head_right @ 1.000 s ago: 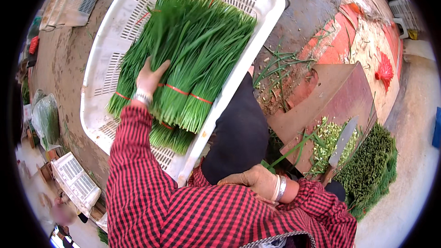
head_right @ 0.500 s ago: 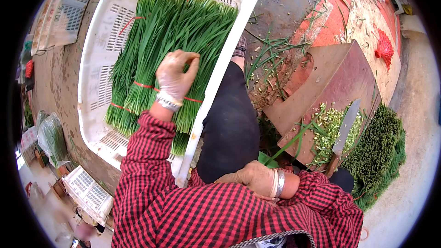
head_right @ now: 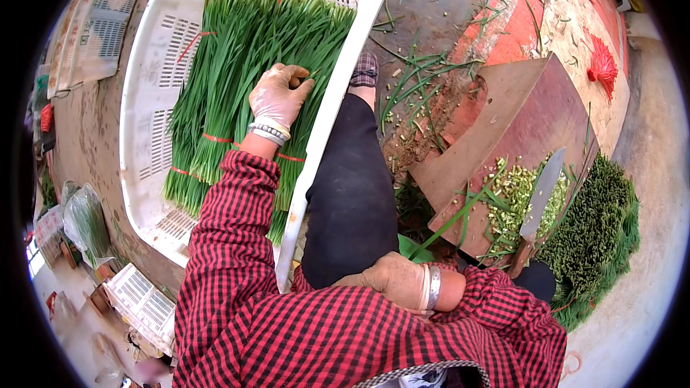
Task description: The person trims the root ends of green onion bundles using a knife on a wooden board and places the finished bundles into a plastic crate.
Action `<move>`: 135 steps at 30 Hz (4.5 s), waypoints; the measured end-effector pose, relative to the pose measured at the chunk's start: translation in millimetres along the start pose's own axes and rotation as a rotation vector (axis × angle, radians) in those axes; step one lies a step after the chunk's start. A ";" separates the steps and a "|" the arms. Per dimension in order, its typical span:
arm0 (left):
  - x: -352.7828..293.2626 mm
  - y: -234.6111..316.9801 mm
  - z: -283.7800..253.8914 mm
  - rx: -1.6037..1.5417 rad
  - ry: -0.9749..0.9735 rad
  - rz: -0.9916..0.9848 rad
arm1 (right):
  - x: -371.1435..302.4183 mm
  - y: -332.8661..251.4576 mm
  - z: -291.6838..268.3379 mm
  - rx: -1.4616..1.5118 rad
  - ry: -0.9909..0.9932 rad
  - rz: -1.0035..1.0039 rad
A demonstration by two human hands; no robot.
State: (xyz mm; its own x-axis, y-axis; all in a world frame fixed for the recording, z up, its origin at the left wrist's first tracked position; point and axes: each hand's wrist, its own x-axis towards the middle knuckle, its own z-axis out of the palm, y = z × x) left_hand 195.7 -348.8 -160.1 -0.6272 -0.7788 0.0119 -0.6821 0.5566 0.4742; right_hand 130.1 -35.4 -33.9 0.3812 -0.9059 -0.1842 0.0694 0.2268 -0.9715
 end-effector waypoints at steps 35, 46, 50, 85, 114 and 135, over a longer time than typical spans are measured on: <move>16.4 -29.1 0.1 -0.659 -0.247 -0.352 | 1.8 -2.8 -5.2 0.070 -0.061 0.030; 16.7 -31.7 0.6 -0.665 -0.284 -0.351 | 2.6 -9.9 -4.6 0.152 -0.093 0.191; 14.6 -25.5 -1.6 -0.728 -0.270 -0.338 | 1.1 -2.3 -2.0 0.129 -0.054 0.084; 34.6 73.6 -117.1 -1.273 -0.014 -0.125 | -37.7 -31.5 6.9 0.265 0.279 0.259; -203.9 311.9 -46.8 -0.090 -0.779 0.425 | -541.8 25.4 8.7 -1.338 1.770 0.890; -244.4 280.4 -61.0 -0.184 -0.608 0.478 | -562.6 -29.1 -7.2 -1.613 1.640 0.974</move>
State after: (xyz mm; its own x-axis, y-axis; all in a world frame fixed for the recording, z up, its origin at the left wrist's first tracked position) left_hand 180.6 -20.1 23.6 -0.9678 -0.1433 -0.2071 -0.2475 0.6927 0.6774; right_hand -93.0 465.1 96.9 -0.8364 -0.3783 0.3966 -0.3144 0.9239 0.2182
